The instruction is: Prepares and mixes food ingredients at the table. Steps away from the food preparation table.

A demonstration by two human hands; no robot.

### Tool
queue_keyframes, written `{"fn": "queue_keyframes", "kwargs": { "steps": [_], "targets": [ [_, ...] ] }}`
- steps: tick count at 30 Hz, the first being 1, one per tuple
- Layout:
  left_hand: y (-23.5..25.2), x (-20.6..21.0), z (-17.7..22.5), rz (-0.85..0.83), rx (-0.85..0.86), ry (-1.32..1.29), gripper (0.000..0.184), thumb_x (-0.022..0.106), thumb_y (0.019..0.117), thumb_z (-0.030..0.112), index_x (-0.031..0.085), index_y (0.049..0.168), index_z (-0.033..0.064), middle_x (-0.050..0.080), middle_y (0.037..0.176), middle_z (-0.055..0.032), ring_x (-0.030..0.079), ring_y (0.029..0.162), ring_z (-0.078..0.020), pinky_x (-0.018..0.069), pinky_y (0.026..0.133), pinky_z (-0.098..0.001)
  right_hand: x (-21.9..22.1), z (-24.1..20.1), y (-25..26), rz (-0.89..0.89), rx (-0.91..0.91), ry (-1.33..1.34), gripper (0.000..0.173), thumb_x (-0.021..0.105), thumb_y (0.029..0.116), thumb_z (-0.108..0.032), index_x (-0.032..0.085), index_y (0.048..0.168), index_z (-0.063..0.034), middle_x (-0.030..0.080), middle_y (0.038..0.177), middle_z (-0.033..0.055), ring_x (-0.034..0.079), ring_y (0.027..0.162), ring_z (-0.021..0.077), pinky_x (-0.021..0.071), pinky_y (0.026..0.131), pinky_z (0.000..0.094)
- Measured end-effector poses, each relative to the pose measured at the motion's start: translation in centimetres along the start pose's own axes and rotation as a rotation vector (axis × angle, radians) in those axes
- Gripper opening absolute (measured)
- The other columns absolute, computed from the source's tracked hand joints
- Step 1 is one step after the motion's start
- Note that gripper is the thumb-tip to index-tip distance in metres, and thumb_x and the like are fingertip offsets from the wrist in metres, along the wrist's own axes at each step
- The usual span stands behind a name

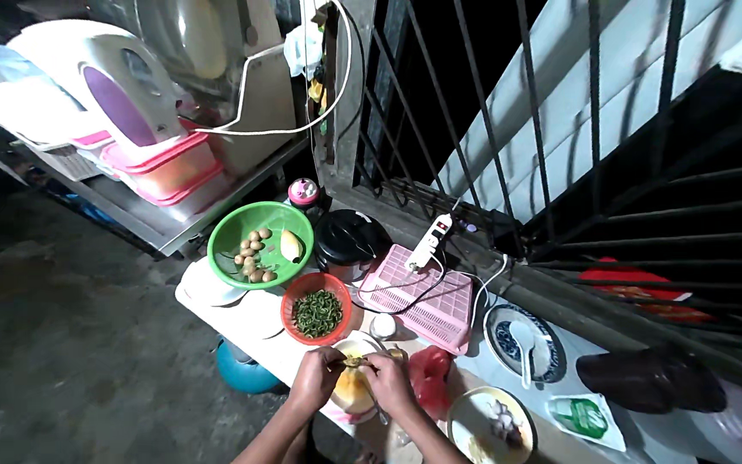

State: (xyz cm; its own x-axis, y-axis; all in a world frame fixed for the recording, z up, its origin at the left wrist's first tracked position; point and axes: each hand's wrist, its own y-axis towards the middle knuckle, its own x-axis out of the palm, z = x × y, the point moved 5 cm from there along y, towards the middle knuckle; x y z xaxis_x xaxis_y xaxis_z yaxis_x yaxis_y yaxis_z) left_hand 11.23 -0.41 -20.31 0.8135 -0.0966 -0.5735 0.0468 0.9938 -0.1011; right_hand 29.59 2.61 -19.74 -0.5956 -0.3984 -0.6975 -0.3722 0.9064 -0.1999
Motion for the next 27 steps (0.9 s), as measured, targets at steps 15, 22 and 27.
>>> {"fn": "queue_keyframes", "kwargs": {
  "steps": [15,22,27],
  "targets": [
    [0.6,2.1,1.8,-0.072,0.006,-0.003,0.014,0.067,0.0932,0.022,0.078,0.099,0.0147,0.075,0.096,0.0017,0.071,0.089,-0.0075,0.0598,0.087,-0.0324,-2.1,1.2,-1.3,0.034,0.089,-0.020,0.022,0.067,0.0957,-0.026,0.078,0.102,-0.0081,0.076,0.100,0.0078,0.072,0.101,0.0194,0.0559,0.097,0.0424],
    [2.8,0.5,1.8,-0.163,-0.084,-0.155,0.033,0.071,0.0924,0.022,0.070,0.126,0.0182,0.076,0.091,0.0042,0.072,0.078,-0.0084,0.0625,0.080,-0.0344,-0.2,3.1,-0.4,0.010,0.327,0.699,0.035,0.077,0.0866,-0.007,0.066,0.119,0.0032,0.075,0.091,0.0138,0.074,0.072,0.0221,0.0645,0.070,0.0394],
    [2.9,1.3,-1.7,-0.130,-0.512,-0.479,0.026,0.079,0.0884,0.014,0.074,0.112,0.0066,0.076,0.087,-0.0108,0.074,0.071,-0.0210,0.0635,0.069,-0.0389,1.4,4.1,-1.0,-0.027,0.495,0.842,0.071,0.077,0.0895,-0.009,0.042,0.152,-0.0077,0.073,0.102,0.0188,0.073,0.076,0.0250,0.0627,0.070,0.0400]
  ]
}}
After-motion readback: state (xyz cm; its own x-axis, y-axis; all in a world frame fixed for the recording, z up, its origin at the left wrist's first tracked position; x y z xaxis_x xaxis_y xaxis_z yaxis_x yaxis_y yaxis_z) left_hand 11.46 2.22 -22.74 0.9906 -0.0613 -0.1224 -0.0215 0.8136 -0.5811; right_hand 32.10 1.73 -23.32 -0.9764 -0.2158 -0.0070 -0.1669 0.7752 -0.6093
